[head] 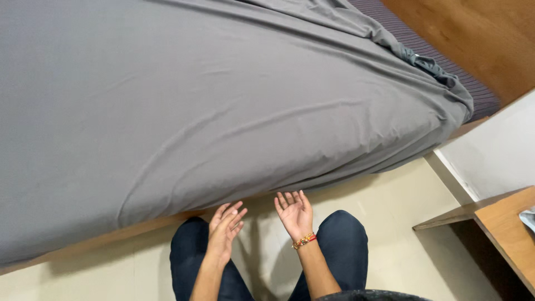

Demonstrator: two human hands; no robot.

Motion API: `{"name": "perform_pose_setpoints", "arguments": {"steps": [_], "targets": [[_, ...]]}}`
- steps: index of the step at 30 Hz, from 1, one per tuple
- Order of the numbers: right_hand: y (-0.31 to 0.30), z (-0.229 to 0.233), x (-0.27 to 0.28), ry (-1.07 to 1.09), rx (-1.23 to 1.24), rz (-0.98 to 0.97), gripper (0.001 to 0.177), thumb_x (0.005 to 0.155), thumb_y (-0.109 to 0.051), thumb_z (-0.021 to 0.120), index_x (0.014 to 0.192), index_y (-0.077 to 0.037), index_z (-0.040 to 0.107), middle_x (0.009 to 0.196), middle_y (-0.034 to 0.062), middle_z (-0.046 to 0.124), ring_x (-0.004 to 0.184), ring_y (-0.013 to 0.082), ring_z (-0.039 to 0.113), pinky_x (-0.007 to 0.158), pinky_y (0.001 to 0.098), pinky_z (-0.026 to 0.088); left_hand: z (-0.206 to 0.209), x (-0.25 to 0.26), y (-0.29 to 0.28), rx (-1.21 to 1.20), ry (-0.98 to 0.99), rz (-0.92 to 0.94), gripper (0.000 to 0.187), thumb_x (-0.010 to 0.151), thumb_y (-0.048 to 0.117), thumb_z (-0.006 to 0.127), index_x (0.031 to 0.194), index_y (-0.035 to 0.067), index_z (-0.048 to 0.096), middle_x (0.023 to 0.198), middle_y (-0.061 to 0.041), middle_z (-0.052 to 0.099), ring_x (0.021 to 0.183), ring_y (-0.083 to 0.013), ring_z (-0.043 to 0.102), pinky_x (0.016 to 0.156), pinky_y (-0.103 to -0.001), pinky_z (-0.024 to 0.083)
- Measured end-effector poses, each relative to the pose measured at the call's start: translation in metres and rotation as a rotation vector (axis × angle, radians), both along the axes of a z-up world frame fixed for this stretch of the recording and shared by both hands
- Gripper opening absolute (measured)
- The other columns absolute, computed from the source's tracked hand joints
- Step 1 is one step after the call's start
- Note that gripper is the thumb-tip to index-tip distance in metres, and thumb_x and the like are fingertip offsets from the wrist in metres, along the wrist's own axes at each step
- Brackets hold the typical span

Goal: The person adjusts and tucks a grey fitted sheet around the corners and edges of a mattress.

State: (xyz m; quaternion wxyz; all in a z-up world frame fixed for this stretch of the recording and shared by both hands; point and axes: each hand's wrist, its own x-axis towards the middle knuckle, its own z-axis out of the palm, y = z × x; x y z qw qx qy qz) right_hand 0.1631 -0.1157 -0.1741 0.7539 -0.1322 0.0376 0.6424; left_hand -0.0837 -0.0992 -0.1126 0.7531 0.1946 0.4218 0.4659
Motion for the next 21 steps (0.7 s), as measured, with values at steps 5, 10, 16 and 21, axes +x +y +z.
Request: {"name": "perform_pose_setpoints", "arguments": {"steps": [5,10,16,21], "targets": [[0.002,0.047,0.009,-0.123,0.037,0.016,0.052,0.095,-0.044,0.06,0.121,0.001,0.057,0.128,0.013,0.059,0.126,0.029,0.052,0.117,0.0465,0.037,0.018,0.062,0.011,0.112,-0.024,-0.016,0.048,0.085,0.014,0.074,0.128,0.007,0.052,0.126,-0.006,0.065,0.119,-0.0183,0.063,0.092,-0.036,0.051],[0.016,0.073,0.014,-0.088,0.077,0.071,0.083,0.091,-0.07,0.058,0.124,0.006,0.051,0.133,0.0177,0.054,0.128,0.0325,0.048,0.119,0.0508,0.031,-0.001,0.076,0.02,0.151,-0.23,0.098,0.037,0.091,0.009,0.08,0.107,0.012,0.047,0.103,-0.001,0.053,0.101,-0.014,0.054,0.089,-0.041,0.051],[0.077,0.099,0.022,-0.004,-0.145,-0.075,0.105,0.073,-0.085,0.052,0.15,-0.014,0.043,0.157,0.009,0.042,0.14,0.0335,0.04,0.118,0.0567,0.025,0.009,0.077,0.028,0.154,-0.154,-0.004,0.032,0.084,0.009,0.077,0.102,0.009,0.051,0.105,-0.004,0.061,0.103,-0.0153,0.06,0.096,-0.04,0.053],[0.052,0.097,0.035,-0.078,-0.046,0.079,0.092,0.084,-0.074,0.052,0.154,-0.016,0.038,0.161,0.0066,0.039,0.143,0.0295,0.038,0.119,0.0511,0.025,0.013,0.078,0.033,0.089,-0.06,0.006,0.032,0.084,0.012,0.078,0.106,0.006,0.055,0.109,-0.004,0.063,0.102,-0.013,0.061,0.096,-0.038,0.054]]}}
